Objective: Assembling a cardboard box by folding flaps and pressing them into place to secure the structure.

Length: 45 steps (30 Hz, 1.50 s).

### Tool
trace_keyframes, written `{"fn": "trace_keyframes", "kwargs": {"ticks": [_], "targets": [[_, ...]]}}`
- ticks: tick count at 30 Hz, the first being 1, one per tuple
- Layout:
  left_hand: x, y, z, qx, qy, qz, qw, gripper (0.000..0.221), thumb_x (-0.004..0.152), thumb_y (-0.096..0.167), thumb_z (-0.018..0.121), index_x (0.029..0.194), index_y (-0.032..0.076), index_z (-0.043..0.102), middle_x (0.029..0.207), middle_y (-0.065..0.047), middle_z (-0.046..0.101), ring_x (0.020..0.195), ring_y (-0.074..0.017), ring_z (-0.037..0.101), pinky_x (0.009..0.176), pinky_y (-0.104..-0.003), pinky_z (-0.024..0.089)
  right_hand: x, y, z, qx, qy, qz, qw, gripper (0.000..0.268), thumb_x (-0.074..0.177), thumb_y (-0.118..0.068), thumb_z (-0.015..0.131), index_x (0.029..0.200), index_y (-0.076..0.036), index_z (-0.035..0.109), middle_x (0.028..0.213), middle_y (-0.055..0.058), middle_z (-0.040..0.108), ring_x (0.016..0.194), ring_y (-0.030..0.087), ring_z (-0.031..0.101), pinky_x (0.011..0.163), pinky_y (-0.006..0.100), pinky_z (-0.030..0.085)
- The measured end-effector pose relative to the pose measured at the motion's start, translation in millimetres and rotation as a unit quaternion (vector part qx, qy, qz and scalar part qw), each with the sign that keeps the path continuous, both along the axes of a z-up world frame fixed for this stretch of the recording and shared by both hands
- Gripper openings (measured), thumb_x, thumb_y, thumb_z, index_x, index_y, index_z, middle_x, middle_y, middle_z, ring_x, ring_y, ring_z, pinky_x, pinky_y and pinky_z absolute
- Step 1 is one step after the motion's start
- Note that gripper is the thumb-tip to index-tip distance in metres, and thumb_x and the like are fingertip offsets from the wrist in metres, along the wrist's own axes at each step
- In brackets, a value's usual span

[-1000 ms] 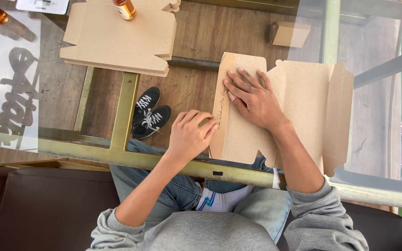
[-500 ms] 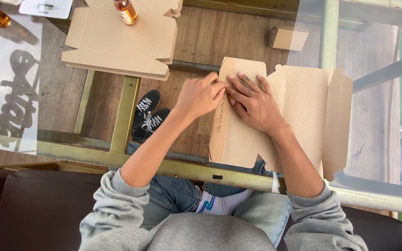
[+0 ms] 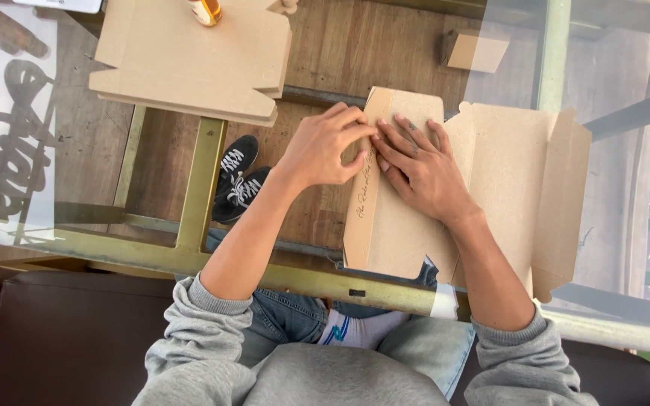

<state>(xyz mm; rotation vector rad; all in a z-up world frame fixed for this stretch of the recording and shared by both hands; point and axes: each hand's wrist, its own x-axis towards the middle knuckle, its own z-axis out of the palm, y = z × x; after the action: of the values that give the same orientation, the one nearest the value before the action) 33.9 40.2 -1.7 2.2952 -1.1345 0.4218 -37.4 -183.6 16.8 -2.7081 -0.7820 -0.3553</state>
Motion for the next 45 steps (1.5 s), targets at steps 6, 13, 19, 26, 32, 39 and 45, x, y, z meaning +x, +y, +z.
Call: {"fn": "trace_keyframes", "kwargs": {"ticks": [6,13,19,26,32,39,45], "targets": [[2,-2,-10,-0.001,-0.013,0.019,1.0,0.033,0.083,0.027,0.068,0.115,0.016,0.071,0.123,0.0,0.063,0.125,-0.0207,0.053,0.099,-0.037,0.043,0,-5,-10,-0.008,-0.003,0.001,1.0,0.036,0.108,-0.034,0.051,0.138,-0.019,0.065,0.155,0.005,0.055,0.148,0.026,0.044,0.117,0.055,0.022],[5,-4,-14,0.013,0.009,0.044,0.999,0.033,0.092,0.029,0.065,0.12,0.013,0.07,0.133,-0.004,0.062,0.135,-0.0214,0.051,0.115,-0.04,0.037,1,-2,-7,-0.003,-0.002,0.001,1.0,0.036,0.108,-0.033,0.049,0.138,-0.019,0.065,0.155,0.006,0.055,0.147,0.027,0.045,0.116,0.056,0.022],[6,-7,-13,0.045,0.03,0.05,0.997,0.042,0.088,0.027,0.062,0.126,0.011,0.068,0.134,-0.006,0.06,0.136,-0.0245,0.051,0.116,-0.045,0.036,1,-2,-9,-0.002,0.003,0.0,1.0,0.036,0.109,-0.033,0.049,0.139,-0.019,0.065,0.157,0.005,0.054,0.149,0.025,0.042,0.118,0.055,0.019],[3,-11,-17,0.045,0.031,0.05,0.997,0.046,0.085,0.027,0.062,0.128,0.012,0.065,0.134,-0.006,0.056,0.136,-0.0254,0.049,0.116,-0.045,0.036,-1,0,-7,0.004,-0.005,0.0,1.0,0.038,0.108,-0.032,0.05,0.139,-0.018,0.065,0.154,0.009,0.056,0.147,0.028,0.045,0.116,0.056,0.022],[-2,-11,-17,0.045,0.019,0.048,0.998,0.046,0.086,0.025,0.061,0.129,0.01,0.065,0.135,-0.009,0.055,0.136,-0.0283,0.049,0.116,-0.048,0.035,-3,2,-1,0.01,0.009,-0.001,1.0,0.038,0.108,-0.031,0.05,0.139,-0.016,0.066,0.154,0.01,0.056,0.146,0.031,0.046,0.116,0.057,0.021],[-5,-6,-2,0.044,0.035,0.027,0.998,0.05,0.08,0.024,0.062,0.127,0.009,0.068,0.137,-0.012,0.054,0.138,-0.0321,0.047,0.118,-0.05,0.032,0,-1,-4,0.004,0.003,0.0,1.0,0.037,0.107,-0.032,0.051,0.138,-0.017,0.066,0.154,0.008,0.056,0.147,0.029,0.046,0.117,0.055,0.021],[-4,-5,-1,0.082,0.013,0.015,0.996,0.055,0.081,0.028,0.063,0.134,0.012,0.063,0.139,-0.013,0.05,0.14,-0.0314,0.044,0.119,-0.052,0.031,0,-2,-4,0.003,0.008,-0.003,1.0,0.036,0.107,-0.033,0.051,0.136,-0.018,0.067,0.154,0.007,0.057,0.148,0.028,0.045,0.118,0.055,0.02]]}}
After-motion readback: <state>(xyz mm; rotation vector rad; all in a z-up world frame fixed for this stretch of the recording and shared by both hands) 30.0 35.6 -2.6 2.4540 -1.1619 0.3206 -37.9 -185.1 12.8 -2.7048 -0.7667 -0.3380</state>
